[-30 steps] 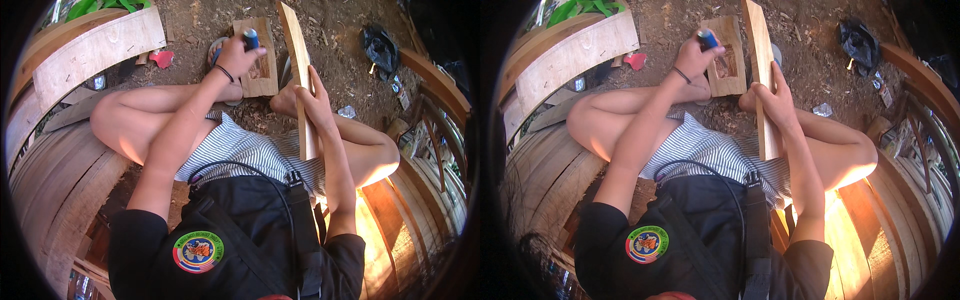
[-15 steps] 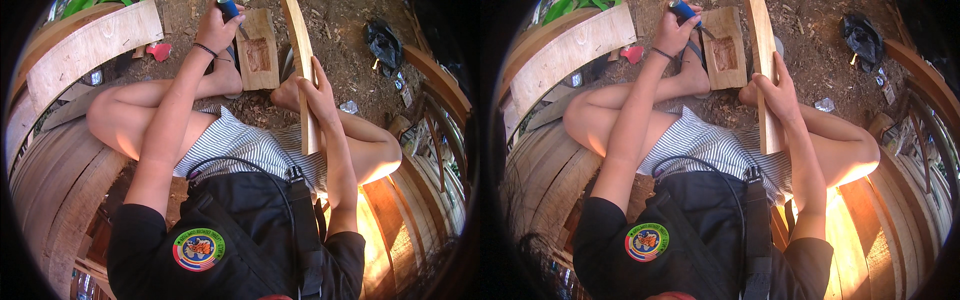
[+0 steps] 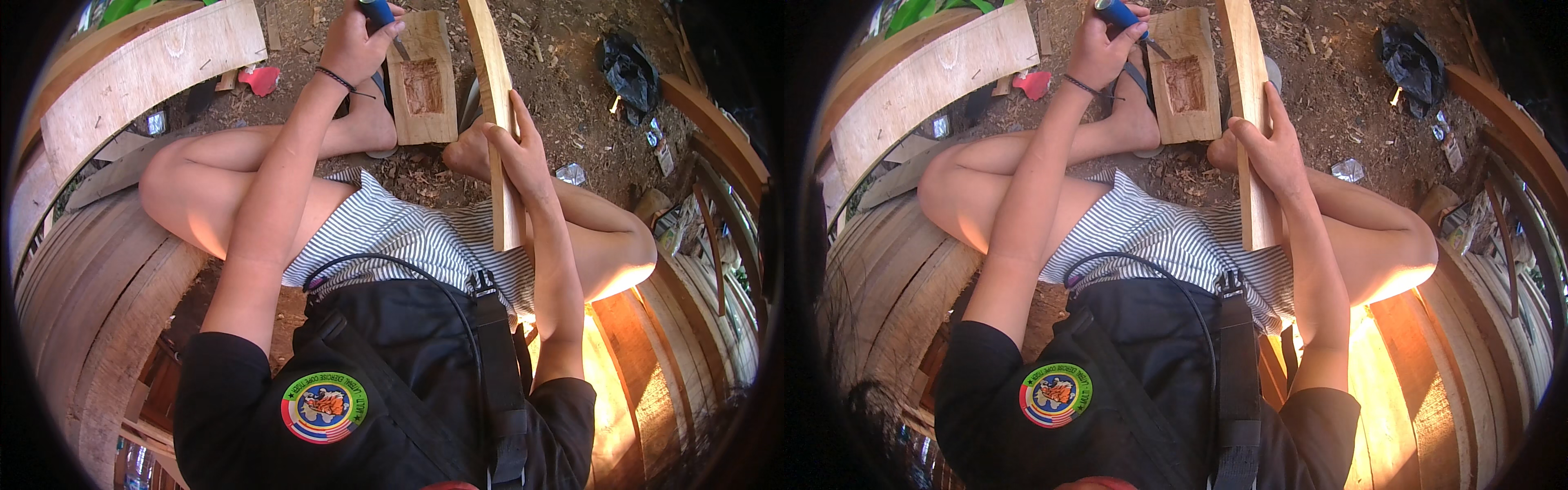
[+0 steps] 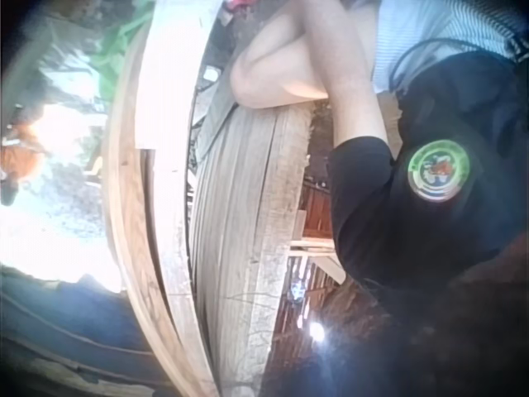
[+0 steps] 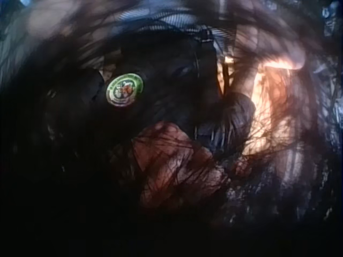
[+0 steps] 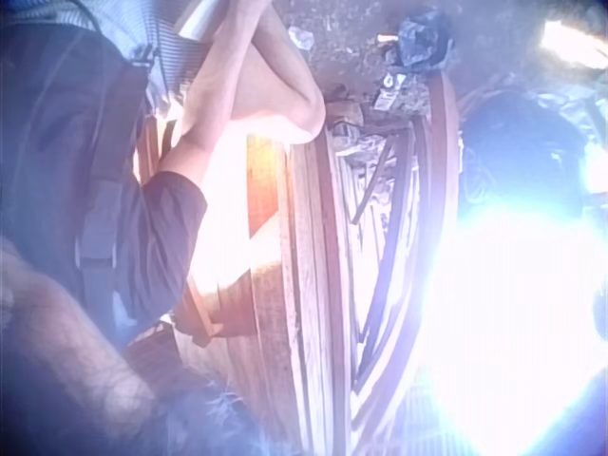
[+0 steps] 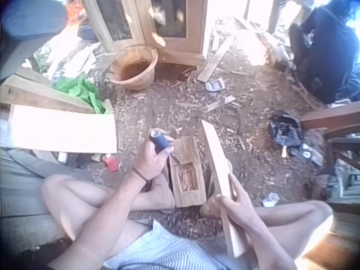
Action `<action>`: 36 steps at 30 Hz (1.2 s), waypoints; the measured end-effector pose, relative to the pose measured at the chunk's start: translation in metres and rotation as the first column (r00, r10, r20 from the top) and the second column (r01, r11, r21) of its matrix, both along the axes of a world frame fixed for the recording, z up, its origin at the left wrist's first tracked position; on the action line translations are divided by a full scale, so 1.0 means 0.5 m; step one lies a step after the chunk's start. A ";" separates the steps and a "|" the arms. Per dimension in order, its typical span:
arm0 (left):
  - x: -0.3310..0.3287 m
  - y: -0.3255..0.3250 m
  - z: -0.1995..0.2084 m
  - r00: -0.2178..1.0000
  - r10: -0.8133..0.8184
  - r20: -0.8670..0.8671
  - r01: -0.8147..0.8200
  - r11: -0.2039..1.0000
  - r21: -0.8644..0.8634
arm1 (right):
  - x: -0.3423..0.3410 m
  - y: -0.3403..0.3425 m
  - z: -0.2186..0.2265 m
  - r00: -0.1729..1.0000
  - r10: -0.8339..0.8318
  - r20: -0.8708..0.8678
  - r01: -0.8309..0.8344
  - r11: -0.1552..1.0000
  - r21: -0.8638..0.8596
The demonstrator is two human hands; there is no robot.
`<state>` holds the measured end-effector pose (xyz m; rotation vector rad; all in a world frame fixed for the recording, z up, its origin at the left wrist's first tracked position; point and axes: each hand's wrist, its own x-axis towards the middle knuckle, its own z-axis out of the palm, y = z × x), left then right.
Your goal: The person chisels a rectangular groove into a block of wood while holding it between their feet.
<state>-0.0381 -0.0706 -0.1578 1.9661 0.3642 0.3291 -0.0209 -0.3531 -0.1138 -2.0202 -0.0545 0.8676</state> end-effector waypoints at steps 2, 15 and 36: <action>-0.001 -0.001 0.004 1.000 0.006 -0.017 -0.006 0.999 -0.034 | 0.000 0.000 0.001 1.000 0.002 0.001 -0.002 1.000 -0.001; -0.003 -0.002 0.020 0.999 0.002 -0.036 0.001 0.995 0.104 | -0.001 -0.002 -0.006 1.000 0.006 0.022 -0.006 1.000 0.010; -0.006 0.008 -0.008 1.000 -0.011 -0.024 0.011 1.000 0.025 | -0.002 0.002 -0.002 1.000 0.014 -0.006 -0.014 1.000 -0.026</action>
